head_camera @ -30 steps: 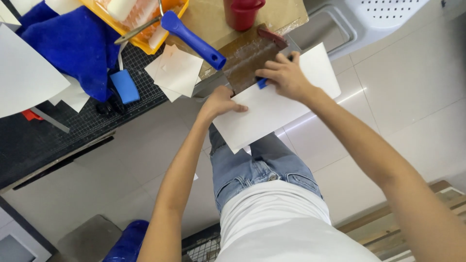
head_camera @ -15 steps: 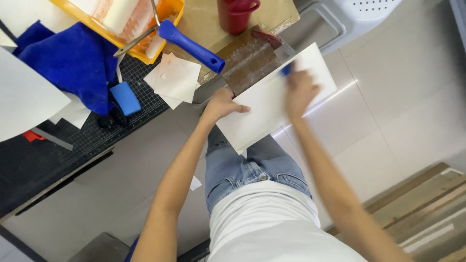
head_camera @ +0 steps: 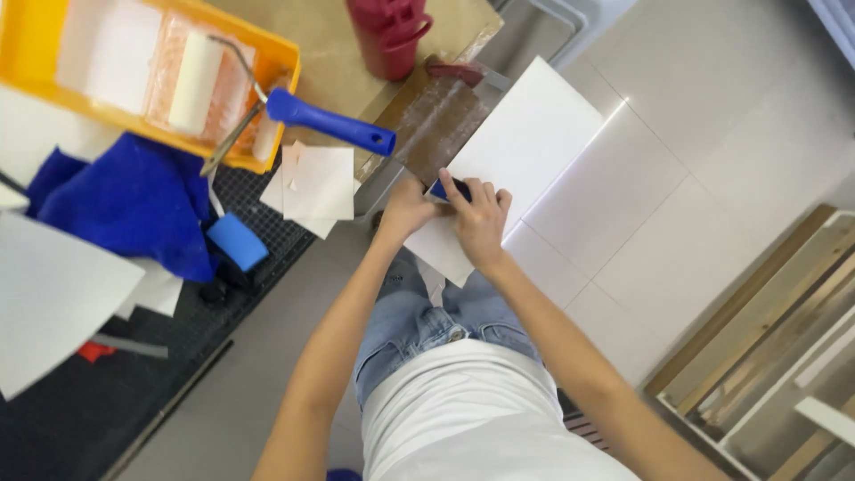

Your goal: Applying adhesive to a box component and then carefully sticking and smoothing a sheet of paper onto it.

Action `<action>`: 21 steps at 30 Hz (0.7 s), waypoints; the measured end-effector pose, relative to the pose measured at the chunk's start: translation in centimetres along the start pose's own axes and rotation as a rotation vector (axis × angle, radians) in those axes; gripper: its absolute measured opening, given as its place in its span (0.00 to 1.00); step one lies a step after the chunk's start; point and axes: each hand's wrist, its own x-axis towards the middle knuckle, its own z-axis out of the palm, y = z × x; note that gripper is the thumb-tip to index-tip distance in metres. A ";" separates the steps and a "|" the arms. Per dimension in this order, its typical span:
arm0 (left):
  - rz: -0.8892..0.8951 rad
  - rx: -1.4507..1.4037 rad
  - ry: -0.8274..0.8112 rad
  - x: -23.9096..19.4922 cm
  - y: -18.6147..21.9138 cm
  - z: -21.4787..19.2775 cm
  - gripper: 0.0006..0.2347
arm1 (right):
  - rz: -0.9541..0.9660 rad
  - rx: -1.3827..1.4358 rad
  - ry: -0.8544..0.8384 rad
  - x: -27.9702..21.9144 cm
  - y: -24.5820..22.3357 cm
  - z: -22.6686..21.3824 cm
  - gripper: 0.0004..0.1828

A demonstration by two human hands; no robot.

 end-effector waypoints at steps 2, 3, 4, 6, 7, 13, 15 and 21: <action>0.012 -0.005 -0.052 -1.0 1.0 -1.0 0.26 | -0.034 -0.037 -0.022 1.6 4.7 1.0 0.20; -0.009 -0.016 -0.036 -1.3 2.0 -1.3 0.26 | 0.066 -0.176 0.069 4.0 8.7 0.8 0.17; -0.029 -0.027 -0.019 -1.7 3.0 -1.6 0.26 | 0.167 -0.316 0.158 6.1 12.8 0.4 0.15; -0.029 -0.005 -0.029 -1.2 2.0 -0.8 0.26 | 0.266 -0.272 0.163 5.3 12.5 -0.6 0.17; -0.042 -0.001 -0.024 -1.1 1.4 -0.5 0.27 | 0.342 -0.218 0.161 4.7 12.2 -1.1 0.19; -0.082 -0.010 -0.065 -2.0 3.6 -0.6 0.32 | 0.345 0.161 0.104 -11.9 -0.3 -2.2 0.17; -0.087 0.007 -0.075 -2.3 4.1 -0.5 0.32 | 0.513 0.274 0.253 -7.3 6.2 0.5 0.20; -0.174 0.041 -0.086 -2.0 3.4 0.3 0.26 | 0.786 0.777 0.553 -1.1 7.6 -1.2 0.24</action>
